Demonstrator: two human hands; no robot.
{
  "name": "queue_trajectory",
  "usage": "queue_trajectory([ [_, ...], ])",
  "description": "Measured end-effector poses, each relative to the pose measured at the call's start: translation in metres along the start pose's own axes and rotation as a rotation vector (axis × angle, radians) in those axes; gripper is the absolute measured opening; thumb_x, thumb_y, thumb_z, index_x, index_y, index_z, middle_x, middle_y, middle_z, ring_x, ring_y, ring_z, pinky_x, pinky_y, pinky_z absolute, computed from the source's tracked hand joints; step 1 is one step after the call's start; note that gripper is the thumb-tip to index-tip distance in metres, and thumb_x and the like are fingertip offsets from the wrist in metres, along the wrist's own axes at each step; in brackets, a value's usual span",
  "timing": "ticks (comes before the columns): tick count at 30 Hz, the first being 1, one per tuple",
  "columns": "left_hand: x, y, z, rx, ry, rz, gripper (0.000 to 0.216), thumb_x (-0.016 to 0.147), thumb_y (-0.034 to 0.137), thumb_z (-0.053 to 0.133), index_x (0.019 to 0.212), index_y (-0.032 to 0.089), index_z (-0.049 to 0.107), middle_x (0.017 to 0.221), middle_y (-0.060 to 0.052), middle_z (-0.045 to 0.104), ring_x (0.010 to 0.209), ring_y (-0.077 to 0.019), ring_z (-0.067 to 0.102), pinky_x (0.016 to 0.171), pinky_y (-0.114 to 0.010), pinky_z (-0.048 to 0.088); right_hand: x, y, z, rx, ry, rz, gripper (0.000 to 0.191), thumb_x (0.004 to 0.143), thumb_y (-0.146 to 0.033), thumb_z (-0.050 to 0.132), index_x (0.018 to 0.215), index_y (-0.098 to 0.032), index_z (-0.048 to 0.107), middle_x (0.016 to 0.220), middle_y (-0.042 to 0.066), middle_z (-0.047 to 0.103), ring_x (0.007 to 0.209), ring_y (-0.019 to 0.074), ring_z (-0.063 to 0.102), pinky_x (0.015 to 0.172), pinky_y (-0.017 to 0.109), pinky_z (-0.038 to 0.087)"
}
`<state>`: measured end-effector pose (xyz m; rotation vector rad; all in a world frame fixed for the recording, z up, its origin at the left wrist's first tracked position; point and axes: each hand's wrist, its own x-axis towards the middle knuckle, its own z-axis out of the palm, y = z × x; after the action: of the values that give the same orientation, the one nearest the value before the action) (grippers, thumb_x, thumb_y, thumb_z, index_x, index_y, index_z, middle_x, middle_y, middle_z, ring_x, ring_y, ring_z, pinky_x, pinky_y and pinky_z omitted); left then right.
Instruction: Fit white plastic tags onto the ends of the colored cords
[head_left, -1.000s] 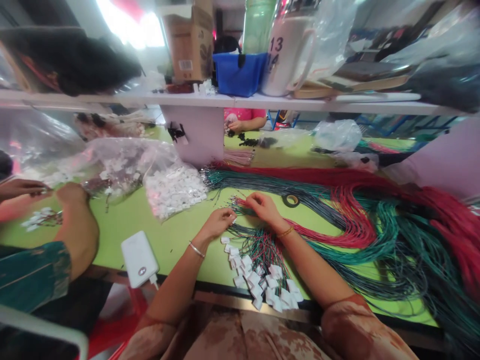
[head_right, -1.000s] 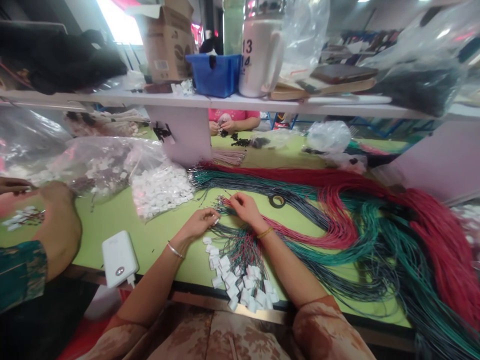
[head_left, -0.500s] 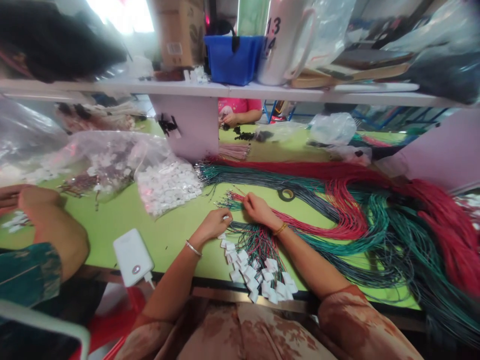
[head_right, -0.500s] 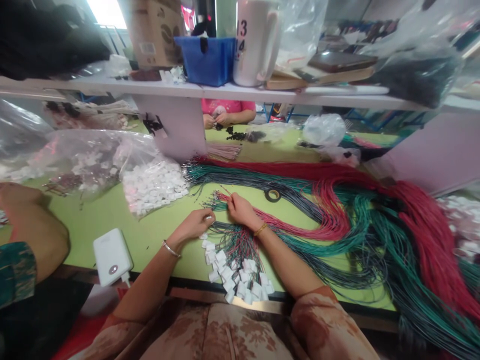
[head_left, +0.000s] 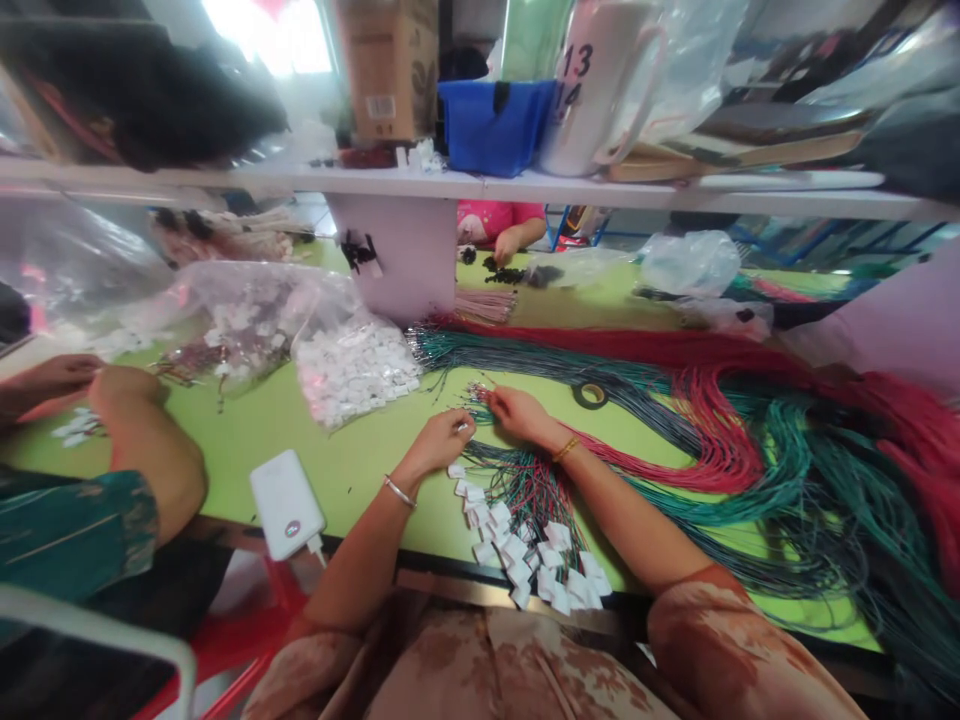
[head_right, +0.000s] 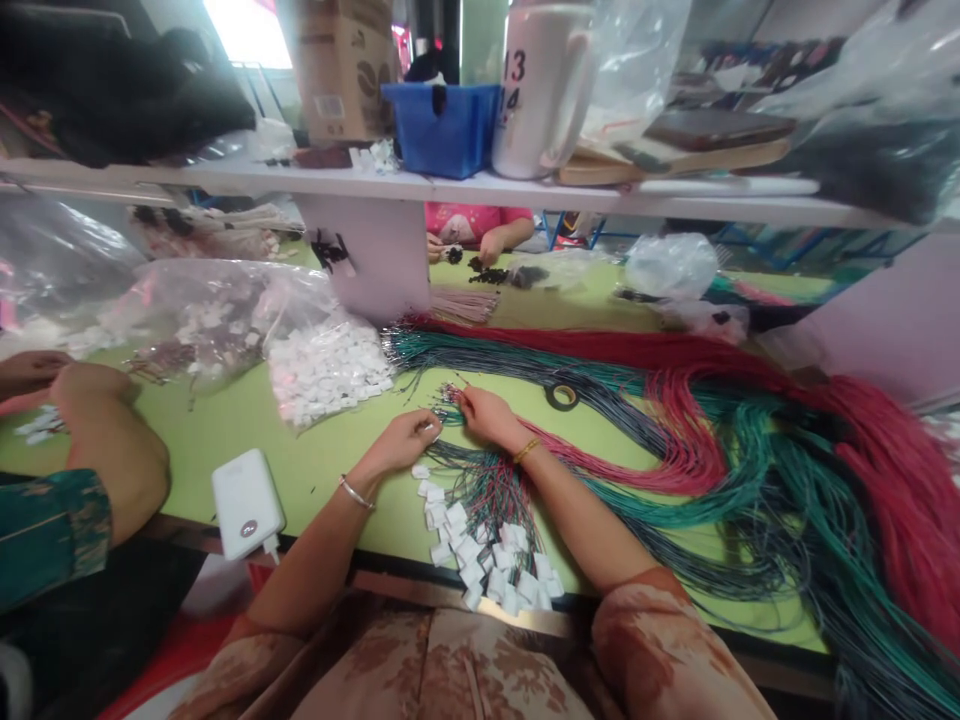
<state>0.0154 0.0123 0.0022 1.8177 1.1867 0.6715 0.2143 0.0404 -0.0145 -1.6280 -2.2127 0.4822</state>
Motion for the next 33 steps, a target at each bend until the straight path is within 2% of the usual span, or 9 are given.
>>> queue_trajectory([
  [4, 0.001, 0.0, 0.001, -0.072, 0.006, -0.03, 0.016, 0.077, 0.028, 0.053, 0.078, 0.016, 0.064, 0.07, -0.001, 0.061, 0.062, -0.0133, 0.048, 0.06, -0.025, 0.034, 0.0, 0.002, 0.0, -0.005, -0.007, -0.018, 0.013, 0.087, -0.023, 0.05, 0.088, -0.016, 0.061, 0.082, 0.008, 0.064, 0.067, 0.0158, 0.049, 0.062, 0.026, 0.03],
  [7, 0.001, 0.001, 0.001, -0.085, -0.005, -0.036, 0.015, 0.077, 0.028, 0.054, 0.077, 0.016, 0.063, 0.069, -0.001, 0.06, 0.062, -0.0127, 0.047, 0.06, -0.024, 0.034, 0.004, 0.0, 0.0, -0.049, -0.06, -0.076, 0.01, 0.083, -0.021, 0.054, 0.084, -0.017, 0.062, 0.084, 0.007, 0.063, 0.072, 0.0161, 0.05, 0.064, 0.025, 0.03],
  [9, 0.001, 0.001, 0.001, -0.104, -0.006, -0.041, 0.015, 0.077, 0.028, 0.054, 0.077, 0.015, 0.062, 0.069, -0.001, 0.059, 0.062, -0.0123, 0.047, 0.059, -0.024, 0.034, 0.006, -0.001, 0.0, -0.06, -0.08, -0.07, 0.013, 0.085, -0.019, 0.05, 0.079, -0.017, 0.061, 0.079, 0.006, 0.062, 0.069, 0.0156, 0.049, 0.063, 0.025, 0.029],
  [12, 0.002, -0.001, 0.002, -0.155, 0.019, -0.062, 0.014, 0.075, 0.027, 0.056, 0.078, 0.015, 0.063, 0.065, 0.001, 0.056, 0.058, -0.0111, 0.045, 0.057, -0.023, 0.032, 0.004, -0.002, -0.003, -0.059, -0.028, -0.054, 0.018, 0.089, -0.021, 0.045, 0.081, -0.016, 0.06, 0.08, 0.007, 0.063, 0.068, 0.0154, 0.048, 0.062, 0.026, 0.028],
  [16, 0.005, -0.004, 0.008, -0.331, 0.142, -0.114, 0.015, 0.074, 0.028, 0.059, 0.079, 0.014, 0.062, 0.063, 0.002, 0.055, 0.057, -0.0102, 0.046, 0.056, -0.023, 0.034, 0.001, -0.004, -0.01, -0.06, 0.053, 0.013, 0.018, 0.091, -0.026, 0.044, 0.085, -0.016, 0.058, 0.076, 0.007, 0.063, 0.062, 0.0148, 0.046, 0.058, 0.026, 0.025],
  [19, 0.008, -0.004, 0.012, -0.521, 0.194, -0.154, 0.019, 0.071, 0.032, 0.063, 0.08, 0.014, 0.061, 0.063, 0.002, 0.056, 0.057, -0.01, 0.048, 0.058, -0.023, 0.037, 0.002, -0.009, -0.011, 0.085, 0.075, -0.017, 0.019, 0.09, -0.029, 0.046, 0.08, -0.017, 0.056, 0.067, 0.002, 0.059, 0.057, 0.0126, 0.043, 0.056, 0.024, 0.025],
  [22, 0.009, -0.002, 0.014, -0.65, 0.182, -0.184, 0.024, 0.067, 0.034, 0.068, 0.08, 0.014, 0.062, 0.065, 0.001, 0.057, 0.059, -0.0095, 0.05, 0.06, -0.023, 0.038, 0.006, -0.013, -0.009, 0.275, 0.102, -0.067, 0.022, 0.087, -0.033, 0.049, 0.073, -0.017, 0.055, 0.062, -0.002, 0.053, 0.056, 0.0108, 0.041, 0.055, 0.022, 0.028],
  [27, 0.009, 0.001, 0.014, -0.826, 0.14, -0.216, 0.032, 0.061, 0.036, 0.076, 0.079, 0.014, 0.063, 0.069, 0.0, 0.06, 0.06, -0.008, 0.05, 0.06, -0.022, 0.039, 0.001, -0.019, -0.008, 0.531, 0.124, -0.089, 0.023, 0.083, -0.036, 0.053, 0.074, -0.016, 0.059, 0.066, -0.002, 0.056, 0.06, 0.0103, 0.044, 0.058, 0.021, 0.034],
  [33, 0.01, 0.0, 0.015, -0.992, 0.136, -0.241, 0.031, 0.058, 0.031, 0.08, 0.076, 0.014, 0.062, 0.073, 0.0, 0.058, 0.065, -0.0079, 0.052, 0.062, -0.02, 0.041, -0.021, -0.026, -0.006, 0.594, 0.208, -0.06, 0.017, 0.077, -0.032, 0.055, 0.076, -0.016, 0.059, 0.07, 0.0, 0.06, 0.06, 0.0104, 0.047, 0.058, 0.022, 0.037],
])
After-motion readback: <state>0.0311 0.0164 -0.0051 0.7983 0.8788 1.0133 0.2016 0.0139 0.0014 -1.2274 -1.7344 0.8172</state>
